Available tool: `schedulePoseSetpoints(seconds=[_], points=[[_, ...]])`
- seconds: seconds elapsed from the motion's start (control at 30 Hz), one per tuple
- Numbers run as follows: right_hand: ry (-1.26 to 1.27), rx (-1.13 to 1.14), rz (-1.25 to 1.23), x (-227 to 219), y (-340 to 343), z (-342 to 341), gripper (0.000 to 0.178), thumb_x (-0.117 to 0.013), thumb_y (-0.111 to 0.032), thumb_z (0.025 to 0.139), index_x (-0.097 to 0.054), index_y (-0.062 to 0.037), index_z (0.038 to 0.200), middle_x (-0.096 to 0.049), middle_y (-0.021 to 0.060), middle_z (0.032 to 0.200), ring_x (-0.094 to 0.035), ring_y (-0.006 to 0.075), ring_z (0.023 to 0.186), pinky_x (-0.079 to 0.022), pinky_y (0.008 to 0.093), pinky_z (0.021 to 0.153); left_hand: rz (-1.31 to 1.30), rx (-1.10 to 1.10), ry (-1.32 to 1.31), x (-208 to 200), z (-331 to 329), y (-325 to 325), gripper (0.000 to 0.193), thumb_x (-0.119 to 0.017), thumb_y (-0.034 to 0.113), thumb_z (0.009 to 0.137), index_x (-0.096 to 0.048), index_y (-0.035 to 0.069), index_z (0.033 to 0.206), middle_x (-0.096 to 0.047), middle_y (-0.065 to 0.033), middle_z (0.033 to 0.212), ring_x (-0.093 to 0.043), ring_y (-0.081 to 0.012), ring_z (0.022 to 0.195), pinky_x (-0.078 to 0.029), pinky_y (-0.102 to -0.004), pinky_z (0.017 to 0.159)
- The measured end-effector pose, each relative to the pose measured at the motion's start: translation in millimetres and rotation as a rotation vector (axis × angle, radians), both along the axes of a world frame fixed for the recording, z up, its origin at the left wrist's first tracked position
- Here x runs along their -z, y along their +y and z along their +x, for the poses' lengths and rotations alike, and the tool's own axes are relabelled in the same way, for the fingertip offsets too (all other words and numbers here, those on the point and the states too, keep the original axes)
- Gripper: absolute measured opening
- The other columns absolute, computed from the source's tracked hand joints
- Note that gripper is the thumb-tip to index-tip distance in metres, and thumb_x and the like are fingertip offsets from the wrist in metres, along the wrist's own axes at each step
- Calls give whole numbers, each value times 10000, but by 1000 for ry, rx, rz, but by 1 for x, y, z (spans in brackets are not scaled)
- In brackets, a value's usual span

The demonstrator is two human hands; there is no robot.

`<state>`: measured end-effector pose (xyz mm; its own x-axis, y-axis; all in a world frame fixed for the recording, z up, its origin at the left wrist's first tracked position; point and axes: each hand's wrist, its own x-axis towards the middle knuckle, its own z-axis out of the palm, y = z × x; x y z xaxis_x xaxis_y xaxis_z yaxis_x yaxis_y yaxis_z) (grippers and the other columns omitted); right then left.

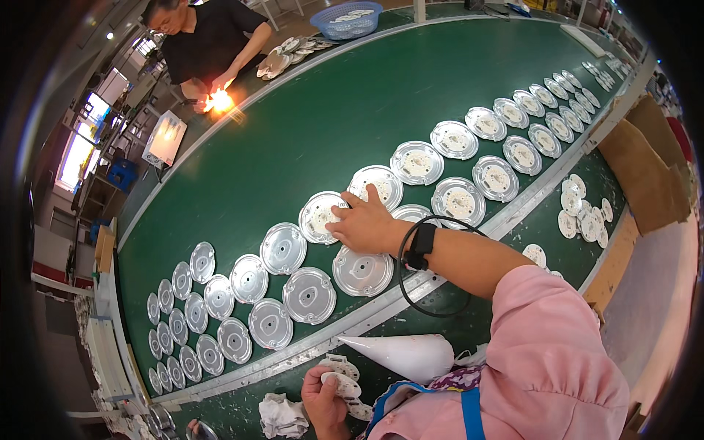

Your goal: Assembling LED light components on a factory assembly line.

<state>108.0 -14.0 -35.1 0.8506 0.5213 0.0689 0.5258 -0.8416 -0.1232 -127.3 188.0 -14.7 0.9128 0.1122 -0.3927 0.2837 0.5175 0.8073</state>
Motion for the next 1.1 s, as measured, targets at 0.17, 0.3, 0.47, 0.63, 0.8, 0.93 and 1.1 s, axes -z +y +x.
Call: schedulePoseSetpoints(seconds=[0.17, 0.3, 0.47, 0.63, 0.8, 0.93, 1.1], points=[[3, 11, 4, -3, 2, -2, 273, -445, -305, 848, -556, -250, 1091, -468, 33, 1214, -342, 268, 1192, -232, 583, 884, -4, -1, 9, 0, 0, 1, 143, -567, -16, 744, -523, 3, 879, -564, -81, 845, -568, -154, 717, -491, -286, 669], [-4, 23, -2, -2, 3, -3, 274, -451, -304, 844, -557, -247, 1089, -474, 31, 1208, -351, 270, 1184, -239, 577, 877, -5, 2, 10, -1, 0, 1, 139, -564, -18, 745, -523, 3, 877, -564, -81, 842, -569, -156, 717, -491, -285, 668], [-16, 18, -1, -2, 6, -3, 272, -457, -302, 840, -559, -246, 1086, -479, 31, 1202, -357, 270, 1180, -248, 571, 868, -5, 16, -5, 2, 0, 4, 138, -563, -18, 748, -520, 3, 878, -565, -82, 841, -571, -159, 713, -493, -285, 662], [0, 24, -16, -6, 4, -3, 269, -455, -299, 841, -564, -243, 1081, -479, 35, 1203, -356, 270, 1180, -255, 570, 863, -4, 16, 0, -5, 1, 2, 140, -557, -21, 751, -516, 2, 883, -567, -84, 837, -575, -162, 716, -496, -285, 658], [-2, 24, 4, -2, 3, -2, 270, -451, -301, 844, -565, -246, 1082, -478, 37, 1205, -354, 275, 1181, -254, 564, 856, -22, 24, -15, -7, 0, 5, 137, -552, -24, 754, -514, 0, 883, -567, -85, 847, -576, -162, 719, -495, -282, 662], [-2, 40, 7, -3, 5, -4, 270, -445, -301, 846, -567, -248, 1081, -478, 37, 1205, -352, 277, 1183, -249, 559, 850, -12, 15, -14, -8, -1, 5, 134, -548, -26, 755, -512, 1, 882, -566, -85, 852, -575, -160, 718, -493, -277, 666], [5, 34, -5, -3, 6, -3, 267, -447, -298, 844, -570, -245, 1075, -480, 39, 1203, -349, 276, 1185, -252, 563, 845, -18, 21, -8, -10, -2, 7, 137, -547, -28, 753, -512, 1, 882, -564, -83, 849, -574, -157, 722, -494, -281, 665]])
